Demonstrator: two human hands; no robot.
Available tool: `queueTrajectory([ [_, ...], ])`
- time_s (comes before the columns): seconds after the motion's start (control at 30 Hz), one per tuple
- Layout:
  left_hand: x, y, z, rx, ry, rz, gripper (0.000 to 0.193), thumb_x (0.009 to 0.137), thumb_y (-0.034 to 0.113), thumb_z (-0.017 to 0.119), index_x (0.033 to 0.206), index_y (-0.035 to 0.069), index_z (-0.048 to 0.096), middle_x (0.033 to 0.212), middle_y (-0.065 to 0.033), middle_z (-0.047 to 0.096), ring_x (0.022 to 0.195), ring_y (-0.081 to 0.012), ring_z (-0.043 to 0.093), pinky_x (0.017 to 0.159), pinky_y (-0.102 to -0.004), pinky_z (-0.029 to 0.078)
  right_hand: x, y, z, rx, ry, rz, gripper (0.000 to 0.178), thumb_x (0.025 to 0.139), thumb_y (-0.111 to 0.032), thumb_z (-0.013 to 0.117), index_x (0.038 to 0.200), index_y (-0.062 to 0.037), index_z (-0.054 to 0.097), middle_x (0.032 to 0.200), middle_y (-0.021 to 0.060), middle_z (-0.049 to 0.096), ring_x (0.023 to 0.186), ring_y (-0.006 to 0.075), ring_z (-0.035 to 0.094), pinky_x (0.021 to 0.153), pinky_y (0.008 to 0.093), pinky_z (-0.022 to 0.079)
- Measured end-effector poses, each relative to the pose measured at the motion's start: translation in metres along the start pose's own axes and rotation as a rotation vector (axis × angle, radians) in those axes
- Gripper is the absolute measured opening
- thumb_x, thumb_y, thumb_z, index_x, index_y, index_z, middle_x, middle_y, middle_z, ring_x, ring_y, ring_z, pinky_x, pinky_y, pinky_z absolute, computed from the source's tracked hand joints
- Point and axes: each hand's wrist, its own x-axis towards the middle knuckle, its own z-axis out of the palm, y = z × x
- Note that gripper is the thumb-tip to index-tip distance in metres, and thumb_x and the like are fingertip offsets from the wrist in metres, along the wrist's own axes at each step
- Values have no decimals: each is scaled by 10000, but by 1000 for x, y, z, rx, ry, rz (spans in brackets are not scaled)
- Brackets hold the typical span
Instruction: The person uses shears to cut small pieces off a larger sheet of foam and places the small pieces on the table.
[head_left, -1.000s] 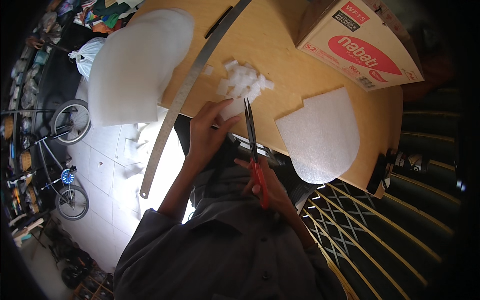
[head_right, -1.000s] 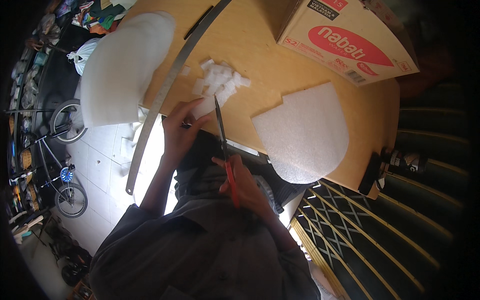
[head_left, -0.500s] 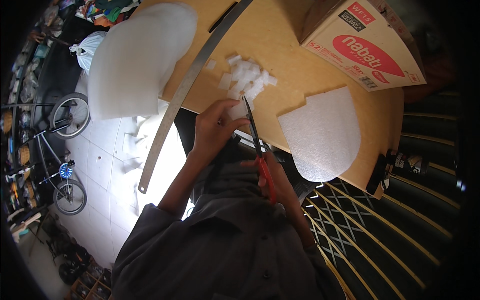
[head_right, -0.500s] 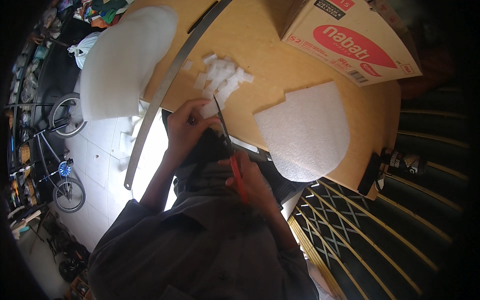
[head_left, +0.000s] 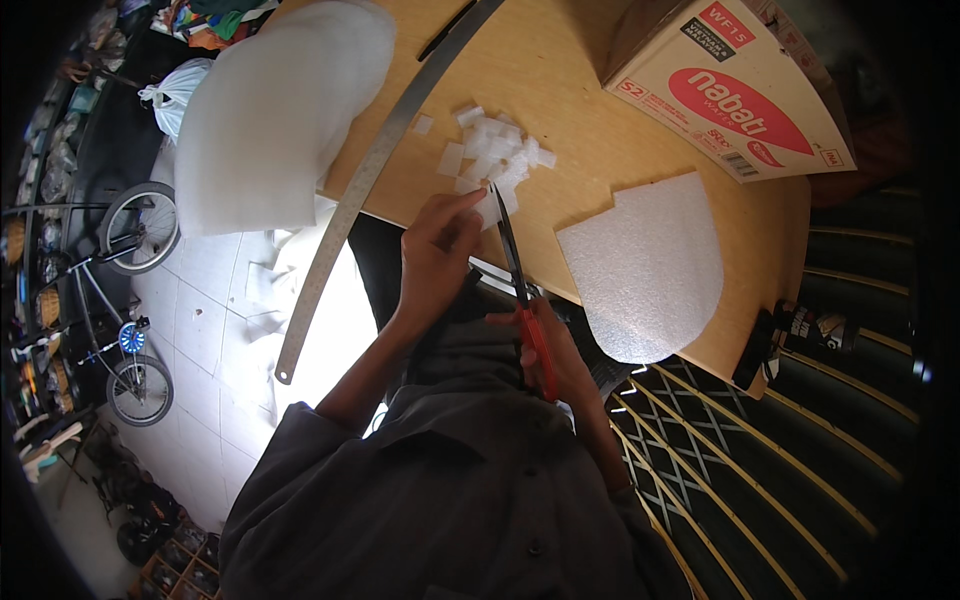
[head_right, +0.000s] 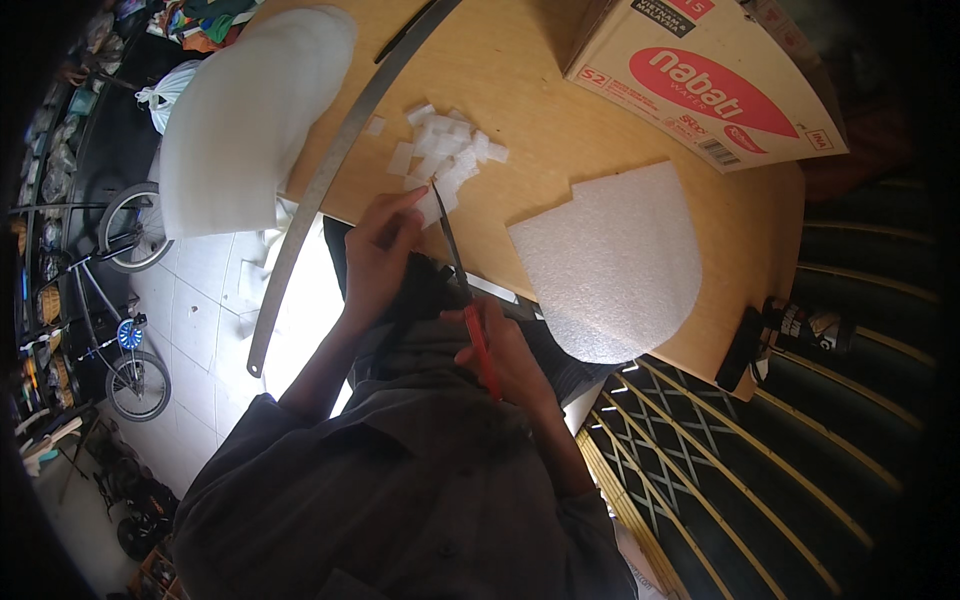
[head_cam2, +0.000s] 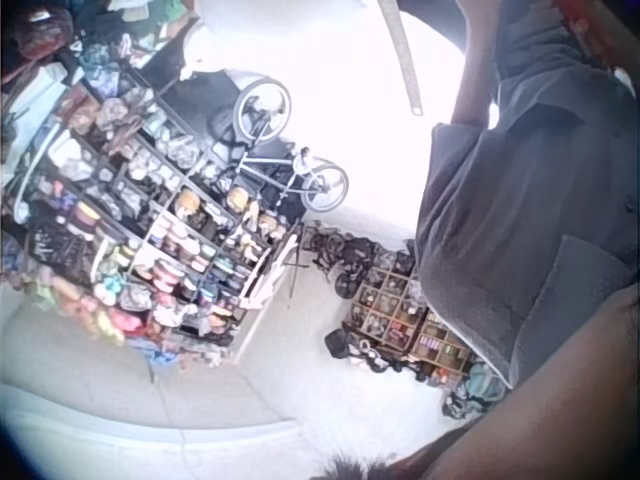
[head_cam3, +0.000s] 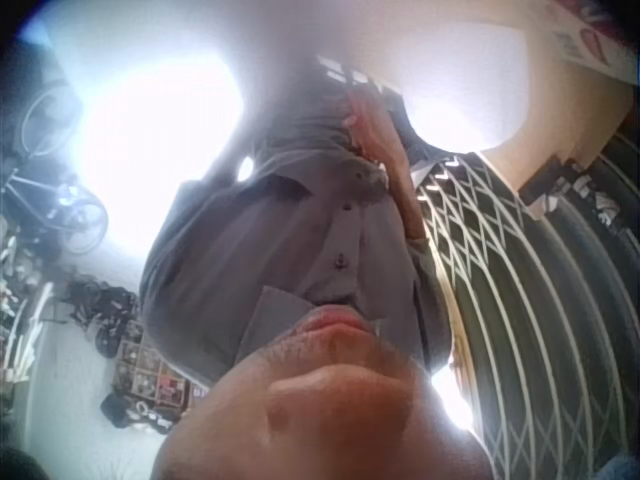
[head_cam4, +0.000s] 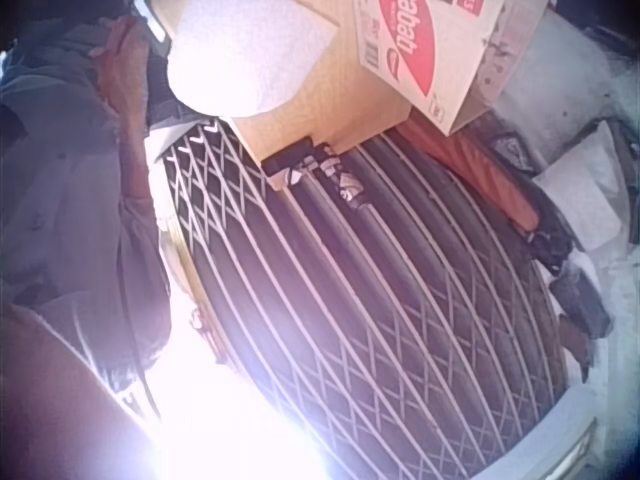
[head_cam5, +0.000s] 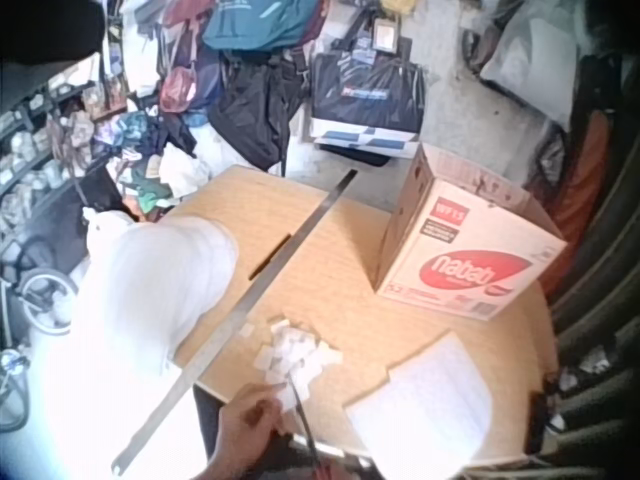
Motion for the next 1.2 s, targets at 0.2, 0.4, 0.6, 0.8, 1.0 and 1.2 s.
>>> queueTrajectory([
  [0.2,3,9,-1,-132,13,-202,194,940,60,664,1125,8,686,844,-20,662,682,-51,572,626,-212,452,-1,-1,3,-164,25,-90,549,827,-76,726,1248,33,392,1220,178,674,798,247,709,747,373,522],
  [0.4,6,7,-7,-31,-16,-208,175,930,64,682,1097,11,689,865,-2,679,726,-27,581,650,-204,459,3,4,9,-106,78,-75,488,826,-23,692,1229,30,423,1177,181,691,801,242,723,730,367,538],
  [0.6,9,0,-7,-77,-4,-135,141,930,65,683,1059,8,674,886,-18,697,784,-30,608,698,-199,469,7,-3,18,67,121,6,347,888,15,573,1212,25,451,1118,171,704,782,215,722,664,326,560],
  [0.8,12,-1,-8,-72,-25,-117,130,928,63,684,1045,6,676,888,-18,699,811,-37,617,726,-202,472,12,7,21,-3,124,-69,282,915,9,541,1188,16,471,1045,170,716,804,224,718,669,322,563],
  [1.0,16,-8,-7,-25,-39,-101,129,917,63,697,1029,1,683,846,-5,682,736,-15,573,649,-189,439,14,14,24,-126,171,-208,242,907,7,569,1131,13,478,938,171,730,750,242,720,659,329,564],
  [1.2,22,-6,-3,-64,2,-29,132,901,52,709,1018,2,673,862,-7,671,708,-12,546,632,-191,427,19,9,24,-140,184,-129,236,908,-19,600,1113,16,488,956,182,731,720,247,723,630,327,564],
])
